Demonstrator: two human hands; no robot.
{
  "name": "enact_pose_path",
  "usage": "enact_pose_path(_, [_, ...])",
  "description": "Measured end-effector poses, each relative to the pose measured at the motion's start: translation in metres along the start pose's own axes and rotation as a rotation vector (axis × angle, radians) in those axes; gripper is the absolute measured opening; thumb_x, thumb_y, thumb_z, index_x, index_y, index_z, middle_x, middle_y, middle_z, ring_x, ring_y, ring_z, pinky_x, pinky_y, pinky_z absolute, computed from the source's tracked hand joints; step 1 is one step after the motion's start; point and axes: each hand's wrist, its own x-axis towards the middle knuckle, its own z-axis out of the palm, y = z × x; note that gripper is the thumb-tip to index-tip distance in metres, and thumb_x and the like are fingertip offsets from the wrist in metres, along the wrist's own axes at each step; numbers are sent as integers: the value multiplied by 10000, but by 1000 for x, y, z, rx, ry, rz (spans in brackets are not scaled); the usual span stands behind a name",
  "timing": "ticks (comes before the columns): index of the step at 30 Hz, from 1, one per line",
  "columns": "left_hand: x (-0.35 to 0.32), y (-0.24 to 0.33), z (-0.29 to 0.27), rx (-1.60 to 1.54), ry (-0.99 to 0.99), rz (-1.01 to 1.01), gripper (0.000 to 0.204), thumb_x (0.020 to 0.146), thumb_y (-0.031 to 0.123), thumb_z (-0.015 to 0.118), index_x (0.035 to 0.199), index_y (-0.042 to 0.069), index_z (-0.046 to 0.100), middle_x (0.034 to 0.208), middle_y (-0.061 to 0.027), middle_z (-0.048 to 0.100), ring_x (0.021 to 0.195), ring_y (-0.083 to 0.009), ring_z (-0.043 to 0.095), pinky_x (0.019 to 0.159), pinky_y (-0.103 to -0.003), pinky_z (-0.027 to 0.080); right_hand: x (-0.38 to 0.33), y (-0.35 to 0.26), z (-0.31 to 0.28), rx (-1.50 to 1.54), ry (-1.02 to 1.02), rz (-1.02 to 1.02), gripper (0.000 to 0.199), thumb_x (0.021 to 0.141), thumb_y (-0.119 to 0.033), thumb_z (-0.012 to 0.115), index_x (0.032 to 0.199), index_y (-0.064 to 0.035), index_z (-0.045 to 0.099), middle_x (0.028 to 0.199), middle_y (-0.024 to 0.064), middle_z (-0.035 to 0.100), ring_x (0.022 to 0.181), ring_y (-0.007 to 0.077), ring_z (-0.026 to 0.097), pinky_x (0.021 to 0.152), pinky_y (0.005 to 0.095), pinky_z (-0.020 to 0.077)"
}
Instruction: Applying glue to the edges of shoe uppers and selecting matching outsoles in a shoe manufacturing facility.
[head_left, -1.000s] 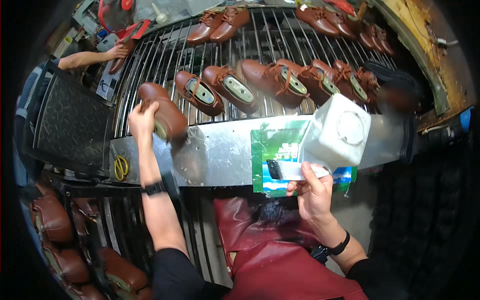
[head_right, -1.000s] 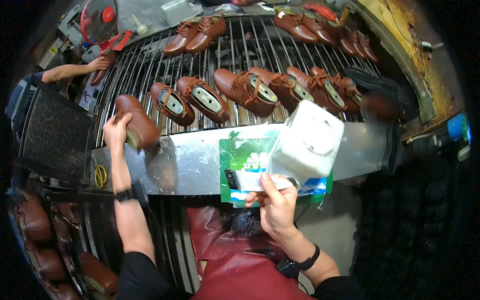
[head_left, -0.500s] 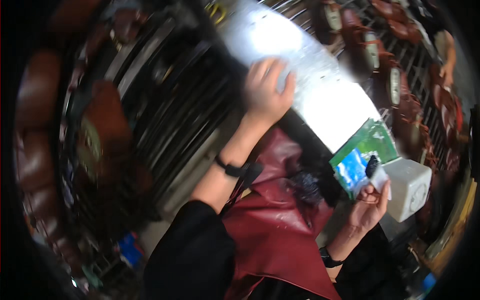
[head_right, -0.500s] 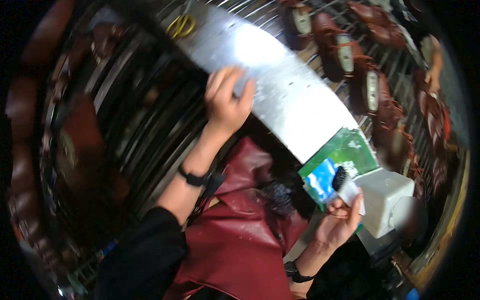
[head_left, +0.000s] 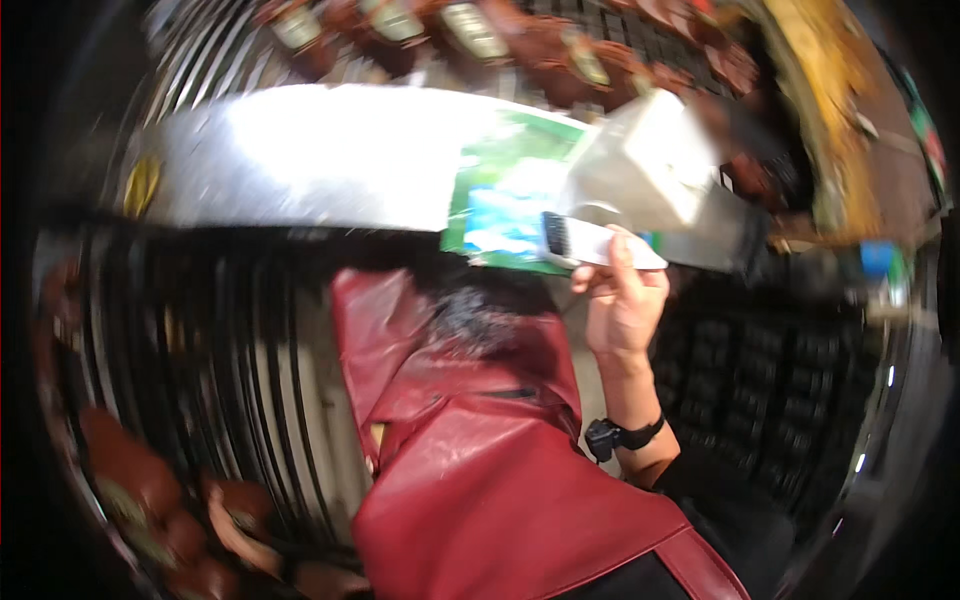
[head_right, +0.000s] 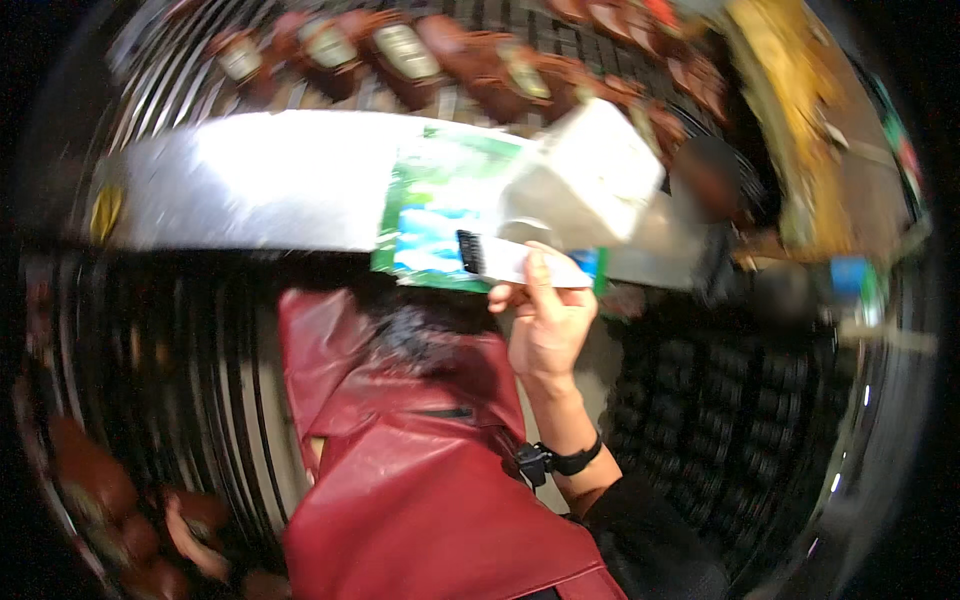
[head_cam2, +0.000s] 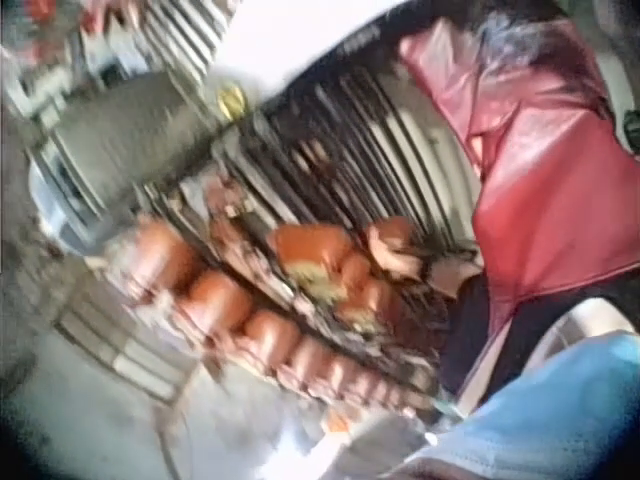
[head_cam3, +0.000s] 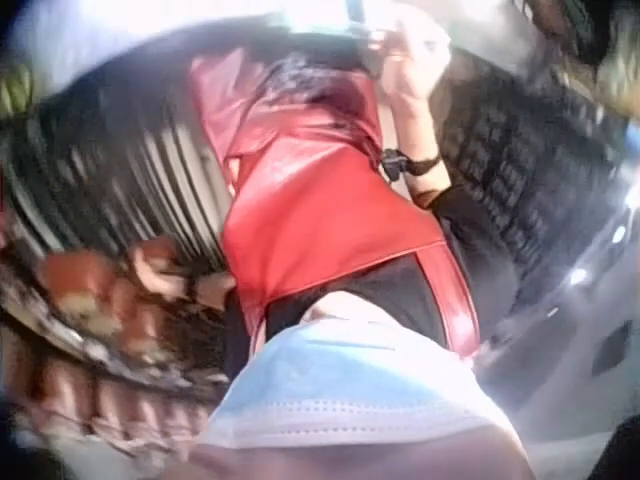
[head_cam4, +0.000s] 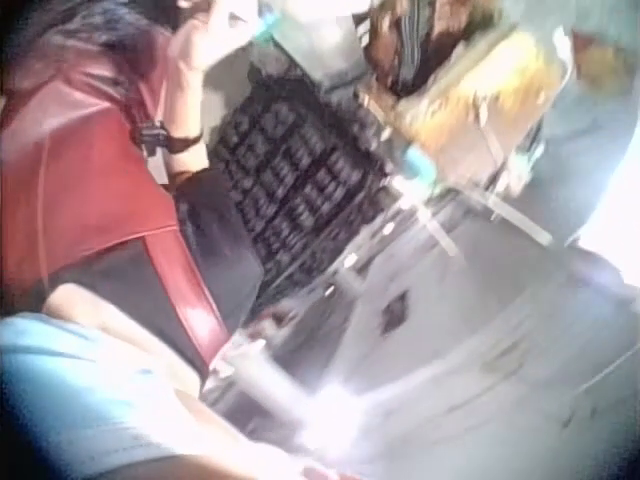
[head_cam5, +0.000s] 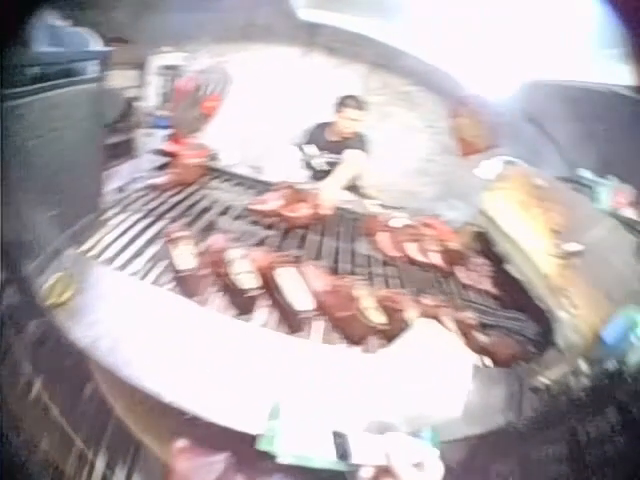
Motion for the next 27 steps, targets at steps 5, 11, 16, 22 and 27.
enact_pose_path(5, [26, -29, 77, 612, -460, 290, 481, 982, 217, 748, 1341, -93, 669, 1133, -128, 770, 951, -226, 716, 887, -371, 567, 5, 3, -34, -310, 107, -354, 214, 1030, -124, 730, 1163, 42, 705, 892, 91, 745, 667, 138, 685, 585, 271, 561])
enact_pose_path(11, [-64, -46, 191, 7, -774, 294, 425, 1056, 125, 622, 1426, -75, 561, 1297, -142, 691, 1116, -263, 681, 980, -356, 540, 4, 10, -37, -804, -1, -612, 149, 979, -65, 768, 1074, 48, 742, 863, 133, 747, 706, 208, 696, 656, 324, 553])
enact_pose_path(16, [55, -29, 303, 109, -886, 848, 368, 1065, 115, 591, 1389, -56, 559, 1328, -167, 659, 1180, -299, 655, 1014, -377, 530, 0, 5, -20, -41, 198, -30, 193, 1041, -155, 713, 998, 34, 721, 789, 95, 736, 548, 155, 660, 491, 261, 535])
enact_pose_path(22, [-89, -41, 364, 330, -865, 1580, 325, 1054, 95, 589, 1353, -22, 543, 1359, -204, 624, 1228, -360, 629, 1041, -427, 529, 0, -17, -2, 334, -61, 351, 193, 1048, -172, 698, 1056, 20, 677, 874, 142, 742, 655, 188, 719, 505, 306, 579])
enact_pose_path(27, [-79, -65, 353, 494, -767, 1771, 502, 962, 70, 721, 1401, 26, 481, 1421, -253, 580, 1237, -415, 599, 1040, -514, 534, 1, 19, 38, 302, -339, 365, 181, 1031, -110, 716, 1086, 48, 647, 892, 165, 742, 676, 185, 727, 536, 302, 602])
